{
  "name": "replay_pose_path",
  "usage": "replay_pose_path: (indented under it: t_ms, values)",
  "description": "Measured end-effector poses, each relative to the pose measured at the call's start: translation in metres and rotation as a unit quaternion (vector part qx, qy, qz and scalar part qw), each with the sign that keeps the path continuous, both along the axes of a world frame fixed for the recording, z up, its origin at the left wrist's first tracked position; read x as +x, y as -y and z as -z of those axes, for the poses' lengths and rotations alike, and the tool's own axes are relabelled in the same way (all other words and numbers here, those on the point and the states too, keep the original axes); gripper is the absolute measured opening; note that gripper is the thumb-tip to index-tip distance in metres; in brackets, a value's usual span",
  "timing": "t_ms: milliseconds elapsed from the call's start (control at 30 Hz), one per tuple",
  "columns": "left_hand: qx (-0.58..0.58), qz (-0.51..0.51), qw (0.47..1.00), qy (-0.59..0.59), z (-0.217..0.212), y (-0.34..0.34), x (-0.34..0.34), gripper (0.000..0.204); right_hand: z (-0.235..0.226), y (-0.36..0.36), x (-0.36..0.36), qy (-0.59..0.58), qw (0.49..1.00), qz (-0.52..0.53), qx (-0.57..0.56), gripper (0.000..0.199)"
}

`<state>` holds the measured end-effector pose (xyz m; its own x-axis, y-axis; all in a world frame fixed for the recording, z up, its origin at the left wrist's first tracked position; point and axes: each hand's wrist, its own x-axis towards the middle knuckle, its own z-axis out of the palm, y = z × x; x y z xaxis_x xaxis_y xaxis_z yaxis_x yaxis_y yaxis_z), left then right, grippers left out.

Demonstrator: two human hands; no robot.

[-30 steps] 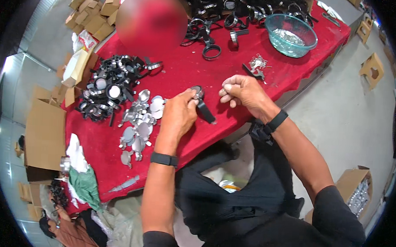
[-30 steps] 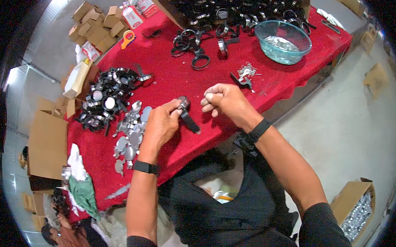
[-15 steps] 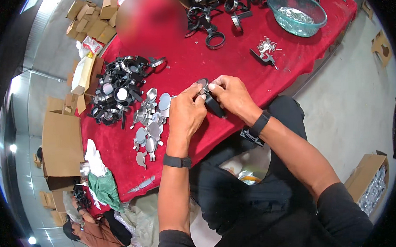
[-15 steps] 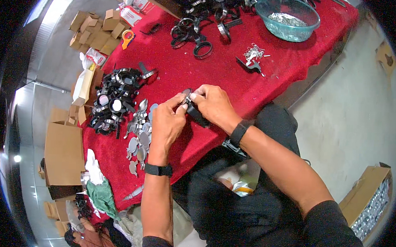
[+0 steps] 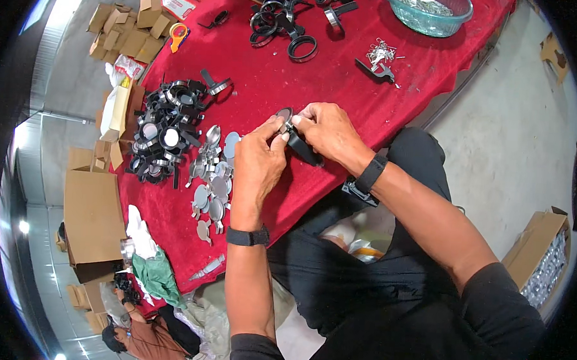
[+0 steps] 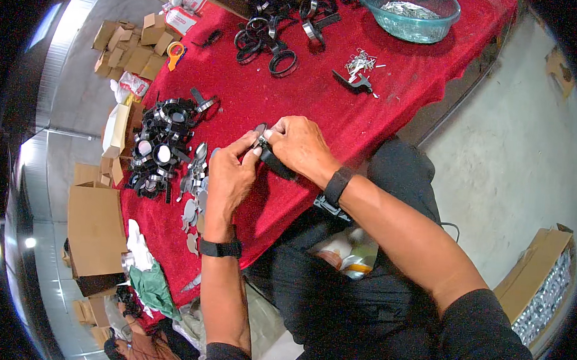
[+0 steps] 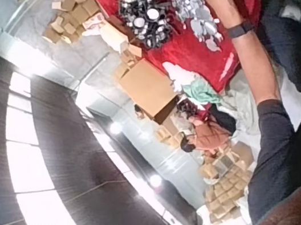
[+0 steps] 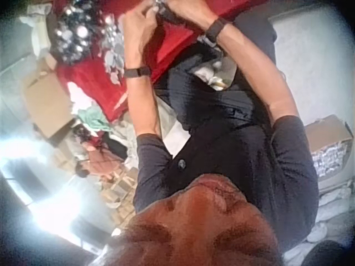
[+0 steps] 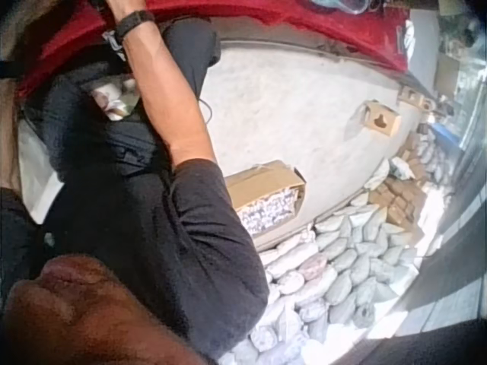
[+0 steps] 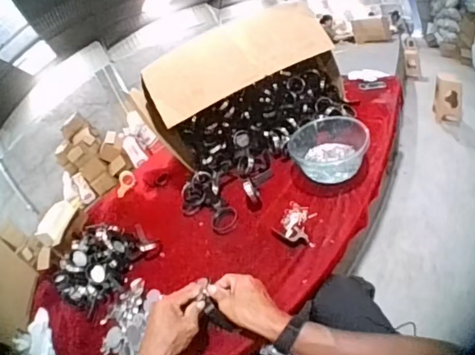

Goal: Assembling small mechanical components including brackets and rings on a workbench.

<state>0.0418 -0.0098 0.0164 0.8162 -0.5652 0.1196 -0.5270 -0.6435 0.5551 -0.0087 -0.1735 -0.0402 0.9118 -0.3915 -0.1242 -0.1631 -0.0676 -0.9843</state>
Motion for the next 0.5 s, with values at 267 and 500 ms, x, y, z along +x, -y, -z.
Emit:
replay_pose_path:
  t_ms: [267, 500]
  values:
    - [-0.006, -0.019, 1.000, 0.019, -0.001, 0.007, -0.010, 0.034, 0.004, -0.001, 0.001, 0.012, 1.000, -0.002, -0.010, 0.032]
    - [-0.004, -0.036, 0.999, 0.015, -0.003, 0.013, -0.012, 0.034, 0.000, -0.001, -0.001, 0.016, 1.000, -0.002, -0.017, 0.032]
